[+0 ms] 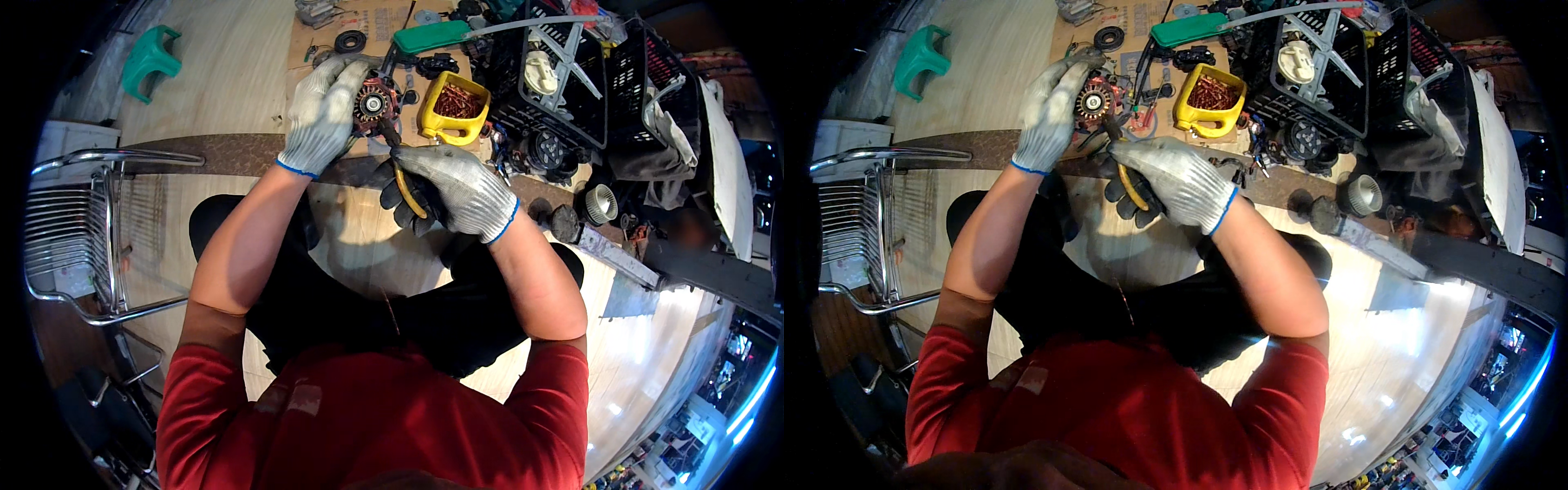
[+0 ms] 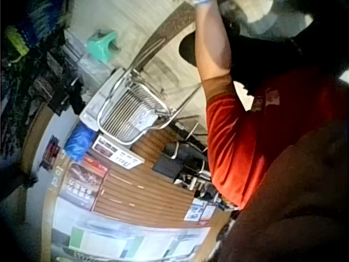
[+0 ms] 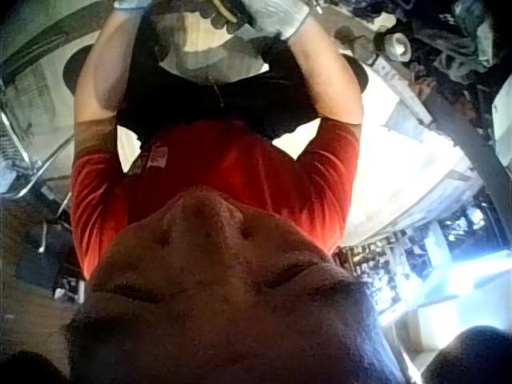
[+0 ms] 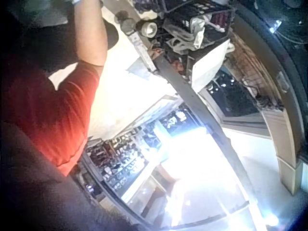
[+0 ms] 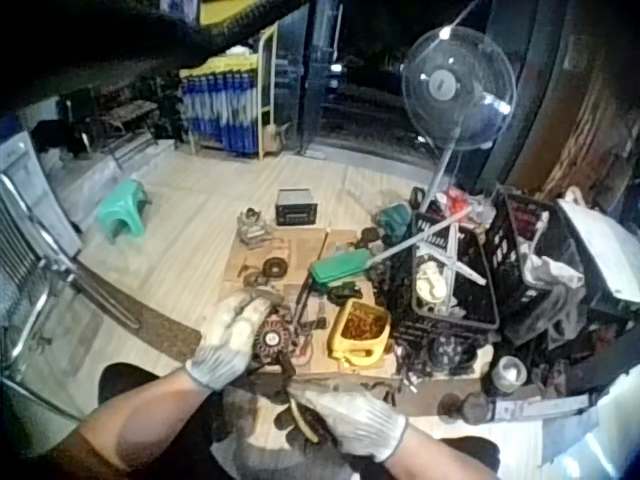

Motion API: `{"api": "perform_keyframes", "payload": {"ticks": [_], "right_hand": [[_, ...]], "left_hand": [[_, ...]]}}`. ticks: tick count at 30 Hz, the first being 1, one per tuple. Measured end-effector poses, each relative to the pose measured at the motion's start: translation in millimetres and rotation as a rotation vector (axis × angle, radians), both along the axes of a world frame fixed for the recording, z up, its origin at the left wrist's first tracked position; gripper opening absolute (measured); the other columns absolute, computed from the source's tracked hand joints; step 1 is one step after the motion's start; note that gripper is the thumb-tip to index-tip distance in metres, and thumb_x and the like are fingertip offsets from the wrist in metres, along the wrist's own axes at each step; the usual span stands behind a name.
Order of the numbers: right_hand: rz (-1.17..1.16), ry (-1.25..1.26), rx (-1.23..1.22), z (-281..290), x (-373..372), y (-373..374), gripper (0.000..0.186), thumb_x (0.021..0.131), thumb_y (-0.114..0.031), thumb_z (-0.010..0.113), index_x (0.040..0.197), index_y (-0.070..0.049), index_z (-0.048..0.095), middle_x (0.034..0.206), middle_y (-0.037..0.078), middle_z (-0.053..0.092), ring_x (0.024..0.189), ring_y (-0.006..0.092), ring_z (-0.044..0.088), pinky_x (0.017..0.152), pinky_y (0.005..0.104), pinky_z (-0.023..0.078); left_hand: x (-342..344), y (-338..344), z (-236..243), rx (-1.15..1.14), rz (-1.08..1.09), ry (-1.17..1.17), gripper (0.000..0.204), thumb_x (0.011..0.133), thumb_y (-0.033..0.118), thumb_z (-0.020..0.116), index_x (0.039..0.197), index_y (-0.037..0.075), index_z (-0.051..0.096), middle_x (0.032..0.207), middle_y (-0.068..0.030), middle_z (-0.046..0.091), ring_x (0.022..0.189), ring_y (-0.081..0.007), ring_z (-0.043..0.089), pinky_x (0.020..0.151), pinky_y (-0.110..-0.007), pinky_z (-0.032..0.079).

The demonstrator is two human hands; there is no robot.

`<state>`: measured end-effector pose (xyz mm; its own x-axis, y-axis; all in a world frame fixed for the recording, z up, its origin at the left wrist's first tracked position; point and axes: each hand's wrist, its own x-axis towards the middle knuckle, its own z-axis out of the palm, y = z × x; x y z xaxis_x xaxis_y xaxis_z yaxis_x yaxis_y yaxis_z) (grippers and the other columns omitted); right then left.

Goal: The person uses pliers to disassemble and reassemble components of an alternator stator.

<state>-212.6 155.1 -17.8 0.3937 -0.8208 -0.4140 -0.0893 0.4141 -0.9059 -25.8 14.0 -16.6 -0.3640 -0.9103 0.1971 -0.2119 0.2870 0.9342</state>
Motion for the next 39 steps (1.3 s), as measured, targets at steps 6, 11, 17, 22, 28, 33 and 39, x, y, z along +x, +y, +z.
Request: {"api": "perform_keyframes", "payload": {"ticks": [6,11,17,22,28,33,39], "right_hand": [[0.004,0.056,-0.100,7.3,2.3,1.3,0.053,0.076,0.001,0.064,0.128,-0.004,0.057,0.103,0.017,0.069,0.091,0.0314,0.068,0.078,0.0368,0.055],[-0.103,0.143,-0.561,8.9,10.0,6.8,0.038,0.100,-0.035,0.053,0.109,-0.001,0.068,0.082,0.008,0.071,0.063,0.0130,0.066,0.053,0.0242,0.052],[-0.169,-0.116,-0.016,22.4,13.1,3.7,0.040,0.100,-0.037,0.054,0.108,-0.001,0.067,0.081,0.008,0.071,0.063,0.0131,0.067,0.053,0.0245,0.053],[-0.027,0.020,-0.083,21.9,9.3,1.9,0.028,0.093,-0.004,0.056,0.121,-0.003,0.060,0.091,0.013,0.070,0.079,0.0226,0.072,0.068,0.0333,0.058],[-0.135,0.001,-0.019,20.1,17.7,3.6,0.029,0.100,-0.028,0.052,0.109,-0.003,0.065,0.080,0.007,0.068,0.064,0.0148,0.065,0.056,0.0263,0.050],[-0.323,-0.026,0.201,44.5,34.3,0.5,0.037,0.096,-0.041,0.058,0.092,-0.006,0.070,0.065,0.002,0.063,0.049,0.0104,0.058,0.041,0.0227,0.041],[-0.277,0.115,-0.232,12.1,38.1,1.1,0.039,0.098,-0.037,0.055,0.090,-0.001,0.068,0.063,0.005,0.061,0.047,0.0120,0.055,0.041,0.0250,0.040]], "left_hand": [[1.5,6.0,5.3,0.214,-0.036,0.169,0.036,0.100,0.024,0.051,0.115,-0.006,0.064,0.108,-0.0130,0.067,0.095,-0.0176,0.066,0.084,-0.028,0.052],[0.1,7.7,9.0,0.134,-0.047,0.077,0.036,0.099,0.025,0.051,0.115,-0.005,0.064,0.104,-0.0126,0.069,0.094,-0.0184,0.066,0.085,-0.028,0.052],[1.7,9.6,7.8,-0.401,0.032,-0.095,0.025,0.095,0.015,0.053,0.106,-0.002,0.067,0.097,-0.0203,0.068,0.088,-0.0347,0.066,0.079,-0.039,0.053],[-1.9,24.2,20.5,-0.329,0.133,-0.064,0.023,0.095,0.015,0.055,0.102,-0.002,0.068,0.095,-0.0190,0.069,0.086,-0.0343,0.067,0.080,-0.038,0.053],[-2.8,24.6,10.4,-0.428,0.161,-0.020,0.023,0.096,0.018,0.056,0.101,-0.002,0.068,0.093,-0.0182,0.070,0.086,-0.0319,0.068,0.080,-0.038,0.053],[-5.2,22.5,12.9,-0.290,0.146,-0.027,0.025,0.096,0.018,0.055,0.102,-0.002,0.067,0.093,-0.0177,0.069,0.086,-0.0314,0.067,0.080,-0.038,0.052],[-3.6,10.6,-2.3,-0.130,0.126,0.116,0.029,0.096,0.022,0.055,0.106,-0.001,0.068,0.096,-0.0171,0.070,0.087,-0.0245,0.067,0.079,-0.036,0.052]]}}
